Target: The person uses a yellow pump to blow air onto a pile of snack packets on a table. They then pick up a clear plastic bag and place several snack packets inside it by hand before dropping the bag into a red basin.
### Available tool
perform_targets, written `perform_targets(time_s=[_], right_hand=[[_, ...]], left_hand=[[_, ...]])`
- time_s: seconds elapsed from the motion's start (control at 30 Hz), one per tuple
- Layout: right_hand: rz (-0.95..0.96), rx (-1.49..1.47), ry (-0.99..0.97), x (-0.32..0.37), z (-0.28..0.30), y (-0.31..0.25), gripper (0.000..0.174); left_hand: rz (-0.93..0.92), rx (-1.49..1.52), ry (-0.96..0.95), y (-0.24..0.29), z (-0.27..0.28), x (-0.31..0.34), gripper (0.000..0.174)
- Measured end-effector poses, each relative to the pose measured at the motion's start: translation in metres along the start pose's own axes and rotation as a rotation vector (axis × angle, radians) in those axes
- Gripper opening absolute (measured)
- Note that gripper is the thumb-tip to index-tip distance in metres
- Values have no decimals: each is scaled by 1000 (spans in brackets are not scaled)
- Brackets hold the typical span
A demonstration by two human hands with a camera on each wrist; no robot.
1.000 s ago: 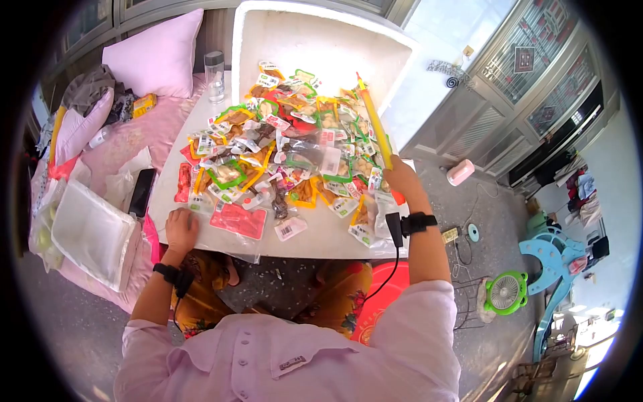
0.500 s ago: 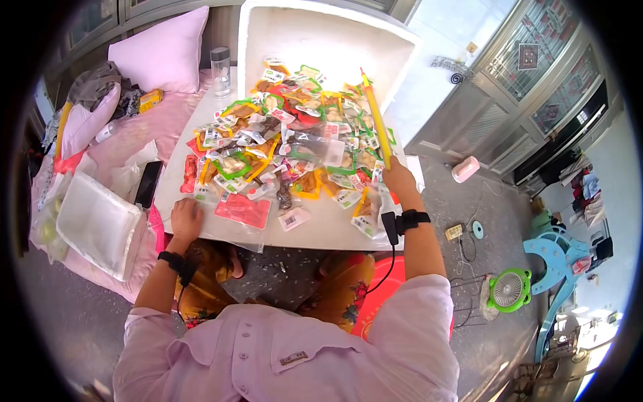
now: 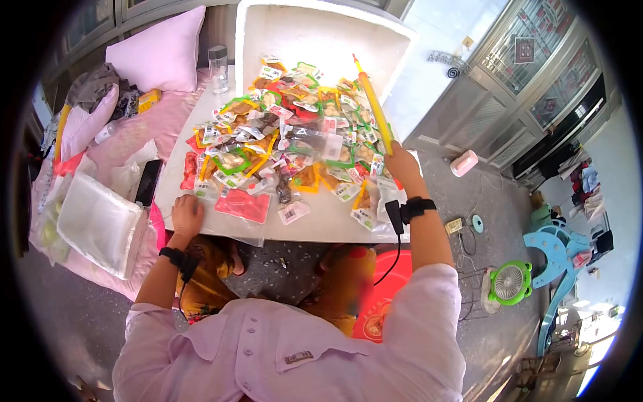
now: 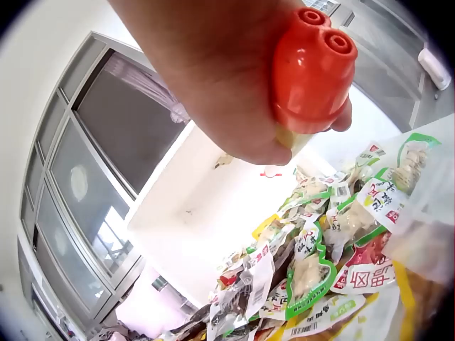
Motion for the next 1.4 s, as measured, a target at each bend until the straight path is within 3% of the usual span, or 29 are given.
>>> perform_targets(time_s=[0.23,0.43,0.6,0.7,0.83,1.0,1.2,1.3,1.4], right_hand=[[11,52,-2,-36,-10,-2,28],[-36,54,-123,37,13,7,40],[-28,-144,-114,79,33,26,45],[-141,-244,-137,92,45,14,45],[-126,-198,-147,72,21,13,46],[-110,-62,-118,97,0,5,45],[-288,-610,-388,178,10,13,48],[-250,-778,-350,203,8,34,45],[-214,-771,-258,186,8,30,45]], left_hand=[[1,11,29,-4,-1,1,21],[28,-3,-40,1,1,-1,21],[6,-6,26,0,-1,1,20],[22,-10,-23,3,2,0,21],[6,24,0,-2,1,1,21],[-4,43,32,-3,-1,2,20],[0,15,18,0,2,2,21],[3,17,24,1,1,1,21],[3,6,17,3,3,1,20]])
Point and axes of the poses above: each hand's wrist, its own x-axis away from the middle knuckle, its own z-axis out of the back of the hand, y = z × x, the point moved 2 cm from there along -x, towards the middle knuckle, and after that the axes turned 8 degrees about -z, right-handed, at the moved point
